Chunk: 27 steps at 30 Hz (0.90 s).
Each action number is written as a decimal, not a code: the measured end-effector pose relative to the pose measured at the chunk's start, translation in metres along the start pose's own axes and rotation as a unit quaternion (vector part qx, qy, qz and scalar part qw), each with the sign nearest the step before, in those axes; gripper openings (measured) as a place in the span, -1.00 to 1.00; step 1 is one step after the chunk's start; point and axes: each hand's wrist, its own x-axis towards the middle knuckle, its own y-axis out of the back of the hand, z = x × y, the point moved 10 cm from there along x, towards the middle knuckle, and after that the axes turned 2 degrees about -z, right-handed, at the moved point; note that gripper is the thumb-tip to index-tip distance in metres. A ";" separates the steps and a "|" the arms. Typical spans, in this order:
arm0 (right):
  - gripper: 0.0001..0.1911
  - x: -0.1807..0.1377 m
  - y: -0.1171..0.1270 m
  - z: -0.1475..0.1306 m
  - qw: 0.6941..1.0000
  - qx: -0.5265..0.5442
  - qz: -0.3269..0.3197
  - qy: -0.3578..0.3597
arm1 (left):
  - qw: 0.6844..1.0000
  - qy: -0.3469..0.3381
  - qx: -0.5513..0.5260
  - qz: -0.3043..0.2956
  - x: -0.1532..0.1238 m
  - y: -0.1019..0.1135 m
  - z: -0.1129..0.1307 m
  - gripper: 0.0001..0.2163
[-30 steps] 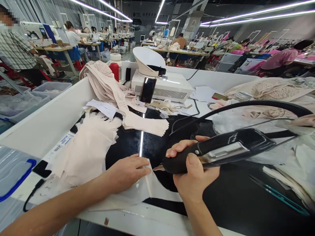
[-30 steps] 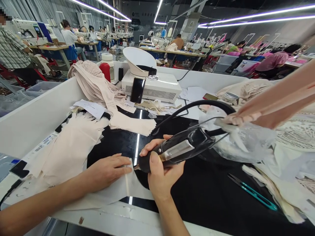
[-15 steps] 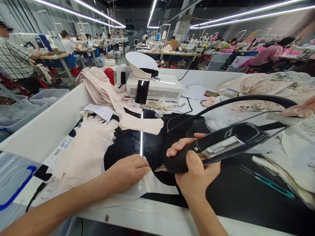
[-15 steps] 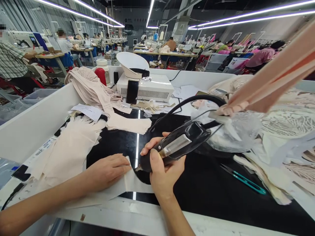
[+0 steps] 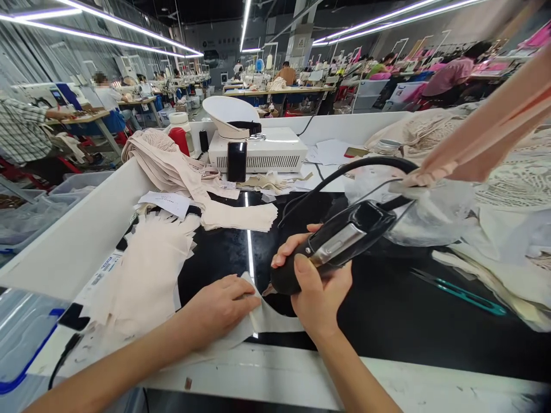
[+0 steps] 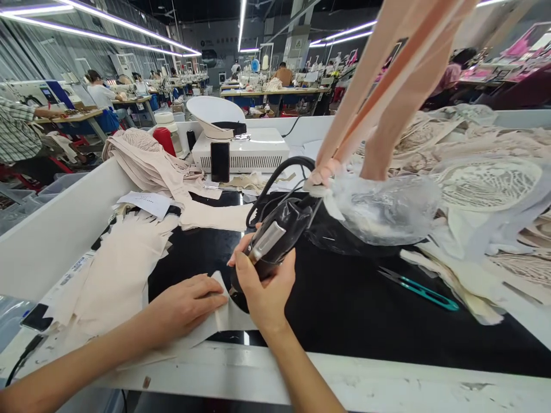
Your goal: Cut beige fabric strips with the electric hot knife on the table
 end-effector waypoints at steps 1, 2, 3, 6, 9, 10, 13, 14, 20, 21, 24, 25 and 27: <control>-0.66 -0.001 0.000 0.001 1.000 0.002 -0.001 0.001 | 1.000 0.002 -0.003 0.001 0.000 0.000 0.000 -0.78; -0.66 -0.001 0.000 0.001 1.000 0.003 -0.001 0.002 | 1.000 0.004 -0.005 0.000 -0.001 0.001 0.000 -0.77; -0.65 -0.002 0.000 0.002 1.000 0.003 -0.001 0.001 | 1.000 0.005 -0.007 -0.001 -0.001 0.001 0.001 -0.77; -0.67 -0.003 -0.001 0.002 1.000 -0.009 0.004 -0.003 | 1.000 0.008 -0.006 -0.007 -0.003 0.000 0.001 -0.76; -0.70 -0.003 -0.001 0.000 1.000 -0.020 0.006 -0.004 | 1.000 0.010 -0.004 -0.018 -0.005 -0.001 -0.001 -0.74; -0.70 -0.003 0.000 -0.001 1.000 -0.020 0.008 -0.005 | 1.000 0.011 -0.003 -0.024 -0.006 -0.002 -0.002 -0.73; -0.67 -0.004 0.004 -0.006 1.000 -0.011 0.014 -0.006 | 0.999 0.015 0.000 -0.039 -0.008 -0.005 -0.003 -0.71; -0.66 -0.004 0.006 -0.007 1.000 -0.008 0.016 -0.006 | 0.999 0.016 0.001 -0.041 -0.008 -0.005 -0.003 -0.71; -0.65 -0.009 0.010 -0.009 1.000 -0.003 0.019 -0.009 | 0.998 0.023 0.001 -0.056 -0.010 -0.006 -0.004 -0.71; -0.65 -0.010 0.010 -0.010 1.000 -0.004 0.019 -0.009 | 0.998 0.022 0.003 -0.060 -0.010 -0.006 -0.004 -0.71; -0.65 -0.010 0.010 -0.013 1.000 -0.005 0.014 -0.005 | 0.998 0.009 0.018 -0.051 -0.008 -0.004 0.000 -0.72; -0.65 -0.010 0.010 -0.014 1.000 -0.005 0.013 -0.003 | 0.999 -0.001 0.023 -0.039 -0.006 -0.001 0.004 -0.73; -0.64 -0.009 0.013 -0.017 1.000 -0.006 0.016 0.000 | 1.000 -0.015 0.021 -0.008 -0.002 0.004 0.011 -0.75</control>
